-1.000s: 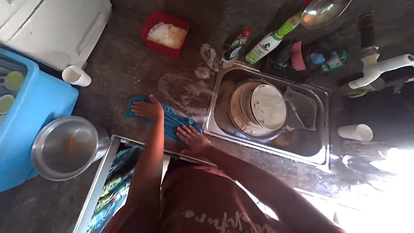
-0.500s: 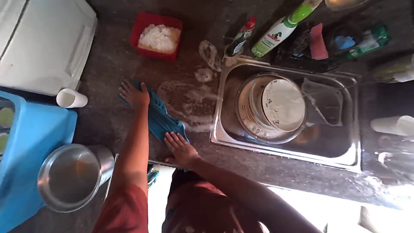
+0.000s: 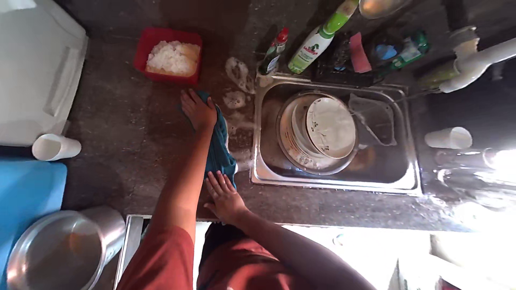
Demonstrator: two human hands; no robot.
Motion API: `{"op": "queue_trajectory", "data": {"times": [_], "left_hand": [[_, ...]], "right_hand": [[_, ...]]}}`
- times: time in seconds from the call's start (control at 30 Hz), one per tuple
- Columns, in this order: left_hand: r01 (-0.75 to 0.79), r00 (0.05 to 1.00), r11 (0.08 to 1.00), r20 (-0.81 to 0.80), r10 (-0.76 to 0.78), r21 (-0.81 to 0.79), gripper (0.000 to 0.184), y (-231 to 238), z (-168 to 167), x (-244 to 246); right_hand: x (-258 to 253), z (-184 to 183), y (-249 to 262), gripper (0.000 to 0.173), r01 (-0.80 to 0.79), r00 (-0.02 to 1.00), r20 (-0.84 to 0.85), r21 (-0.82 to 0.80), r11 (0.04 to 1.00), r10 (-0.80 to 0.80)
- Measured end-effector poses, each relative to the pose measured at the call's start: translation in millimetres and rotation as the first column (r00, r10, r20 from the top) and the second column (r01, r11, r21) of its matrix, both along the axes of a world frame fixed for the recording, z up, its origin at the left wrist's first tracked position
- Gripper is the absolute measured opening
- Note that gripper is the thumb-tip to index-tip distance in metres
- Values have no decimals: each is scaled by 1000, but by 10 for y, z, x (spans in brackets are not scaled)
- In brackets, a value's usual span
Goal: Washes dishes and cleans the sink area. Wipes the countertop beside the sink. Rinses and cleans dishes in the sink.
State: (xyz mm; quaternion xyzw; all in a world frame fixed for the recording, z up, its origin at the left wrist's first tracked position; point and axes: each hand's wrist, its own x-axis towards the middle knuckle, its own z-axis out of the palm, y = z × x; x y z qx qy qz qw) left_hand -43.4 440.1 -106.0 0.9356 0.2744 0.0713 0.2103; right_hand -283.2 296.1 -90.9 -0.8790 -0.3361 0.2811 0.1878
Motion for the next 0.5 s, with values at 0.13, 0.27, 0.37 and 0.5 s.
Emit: {"op": "queue_trajectory", "data": {"times": [0.13,0.27,0.37,0.5], "left_hand": [[-101,994,992,25,103,-74,74,-298,158,29],[55,997,995,-55,-60,-88,68,-516,189,107],[185,977,977,-86,-195,-110,87,-554,120,109],[232,971,971,-34,-235,-61,78,-400,5,402]], "right_hand": [[30,18,-81,74,86,996,-13,2,996,-86],[90,62,-100,71,112,991,-85,47,993,-108],[206,35,-115,70,118,990,-87,72,990,-112],[434,24,-102,73,143,989,-53,72,987,-139]]}}
